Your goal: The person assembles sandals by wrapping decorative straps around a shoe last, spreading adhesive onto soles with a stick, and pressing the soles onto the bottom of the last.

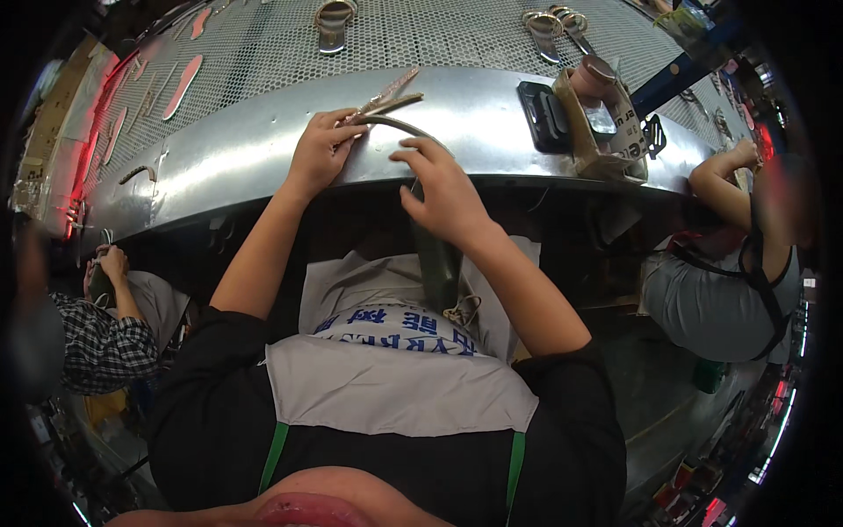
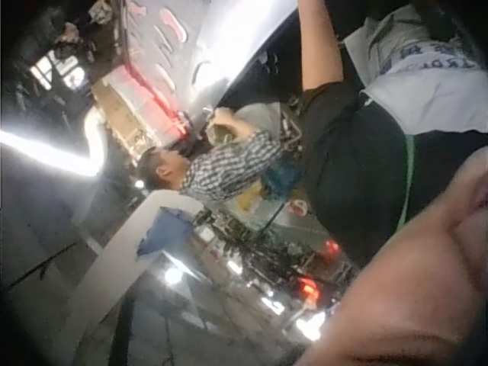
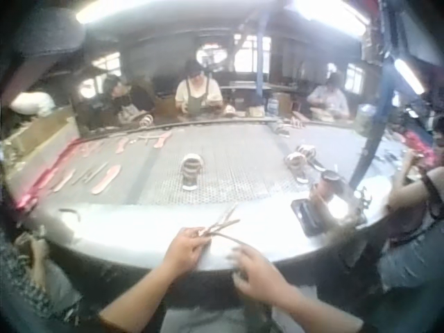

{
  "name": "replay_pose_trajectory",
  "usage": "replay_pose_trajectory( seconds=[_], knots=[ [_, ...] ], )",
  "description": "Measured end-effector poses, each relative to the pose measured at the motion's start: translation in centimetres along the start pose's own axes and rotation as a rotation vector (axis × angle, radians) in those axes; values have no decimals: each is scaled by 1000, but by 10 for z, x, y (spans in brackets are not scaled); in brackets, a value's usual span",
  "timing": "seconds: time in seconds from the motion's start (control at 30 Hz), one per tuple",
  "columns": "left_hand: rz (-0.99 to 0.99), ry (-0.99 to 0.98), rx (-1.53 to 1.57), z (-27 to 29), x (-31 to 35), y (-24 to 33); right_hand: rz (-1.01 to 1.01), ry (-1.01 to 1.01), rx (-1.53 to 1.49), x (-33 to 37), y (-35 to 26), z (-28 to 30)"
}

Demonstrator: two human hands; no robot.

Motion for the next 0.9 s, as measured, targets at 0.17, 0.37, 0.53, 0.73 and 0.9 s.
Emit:
replay_pose_trajectory(
  seconds=[0.17, 0.37, 0.53, 0.73, 0.9],
  knots=[
    [239, 66, 195, -21, 44, -56, -146, 25, 200, -31, 66, -51],
    [635, 463, 817, -22, 70, -111, -154, 14, 314, -60, 104, -40],
    [694, 503, 844, -17, 73, -113, -220, 34, 416, -67, 118, -25],
    [718, 649, 960, -27, 74, -104, -19, 117, 319, -84, 59, -42],
    [661, 725, 1182, -19, 59, -63, 178, -12, 399, -106, 31, -103]
  ],
)
Point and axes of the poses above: each hand's wrist, its own x-axis away from the middle knuckle, its own z-axis out of the back of the hand, y = z × x, the point moved 9 cm from there along -x, towards the middle knuckle, and after that the axes turned 9 degrees about -z, right-handed, at the moved point
